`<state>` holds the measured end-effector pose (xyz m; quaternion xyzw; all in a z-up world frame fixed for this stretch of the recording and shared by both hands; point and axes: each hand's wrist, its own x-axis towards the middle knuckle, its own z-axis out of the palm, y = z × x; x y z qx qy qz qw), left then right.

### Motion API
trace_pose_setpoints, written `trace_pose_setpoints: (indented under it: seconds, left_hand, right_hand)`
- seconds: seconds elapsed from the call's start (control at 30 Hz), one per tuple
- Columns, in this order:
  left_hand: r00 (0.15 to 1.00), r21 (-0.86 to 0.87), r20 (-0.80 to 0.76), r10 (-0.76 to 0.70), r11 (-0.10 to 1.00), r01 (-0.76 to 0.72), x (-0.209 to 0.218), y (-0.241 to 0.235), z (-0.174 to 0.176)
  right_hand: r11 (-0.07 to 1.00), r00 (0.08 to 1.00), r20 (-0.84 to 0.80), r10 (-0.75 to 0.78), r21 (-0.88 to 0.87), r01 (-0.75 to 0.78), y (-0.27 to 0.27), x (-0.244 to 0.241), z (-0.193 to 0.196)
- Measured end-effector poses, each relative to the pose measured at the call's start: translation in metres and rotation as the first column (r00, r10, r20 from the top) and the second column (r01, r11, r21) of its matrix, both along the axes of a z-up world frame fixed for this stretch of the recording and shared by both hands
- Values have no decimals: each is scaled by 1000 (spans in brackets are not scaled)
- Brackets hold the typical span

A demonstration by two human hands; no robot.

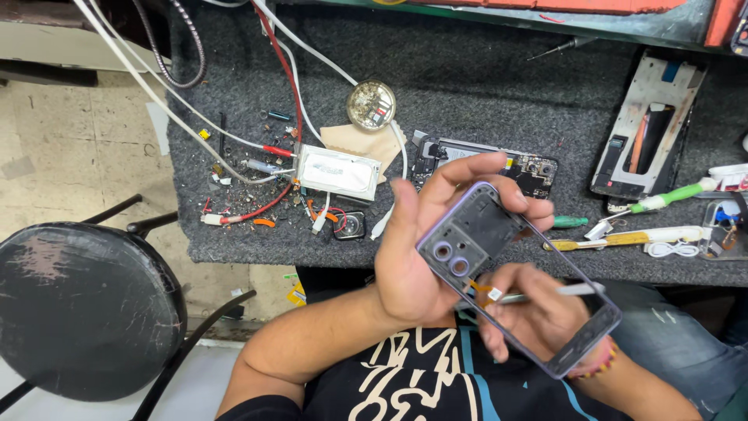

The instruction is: The person uses tweezers and a screwdriver to remove a ribbon cable from a purple smartphone, then reassembles the device by aligning the back cover and tightening screws. The phone is handled and inspected throughout the process.

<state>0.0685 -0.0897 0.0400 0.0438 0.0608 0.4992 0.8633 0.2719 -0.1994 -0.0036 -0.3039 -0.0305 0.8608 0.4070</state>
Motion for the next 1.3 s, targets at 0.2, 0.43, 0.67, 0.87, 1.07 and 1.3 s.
trace_pose_setpoints:
  seconds: [0.2, 0.43, 0.67, 0.87, 1.07, 1.3]
  left_hand:
    - [970, -133, 163, -180, 970, 202, -5, 2, -14]
    - [940, 38, -309, -144, 986, 163, -7, -7, -20]
    - [850, 79, -526, -22, 994, 75, -33, -55, -12]
    - [846, 132, -533, 10, 989, 72, -39, -57, -12]
    - [397, 503, -844, 359, 787, 358, -43, 7, -5]
    - [-2, 432, -560, 828, 294, 853, -1, 71, -13]
  right_hand:
    - [821, 731, 421, -537, 460, 338, -5, 37, 30]
    - [653, 259, 735, -627, 677, -338, 17, 17, 59]
    - [350, 204, 816, -541, 440, -827, 41, -23, 69]
    - [346, 205, 838, -506, 414, -842, 40, -25, 68]
    - [556, -22, 809, -587, 383, -738, 40, 9, 76]
    - [766, -464, 687, -559, 215, -606, 38, 58, 63]
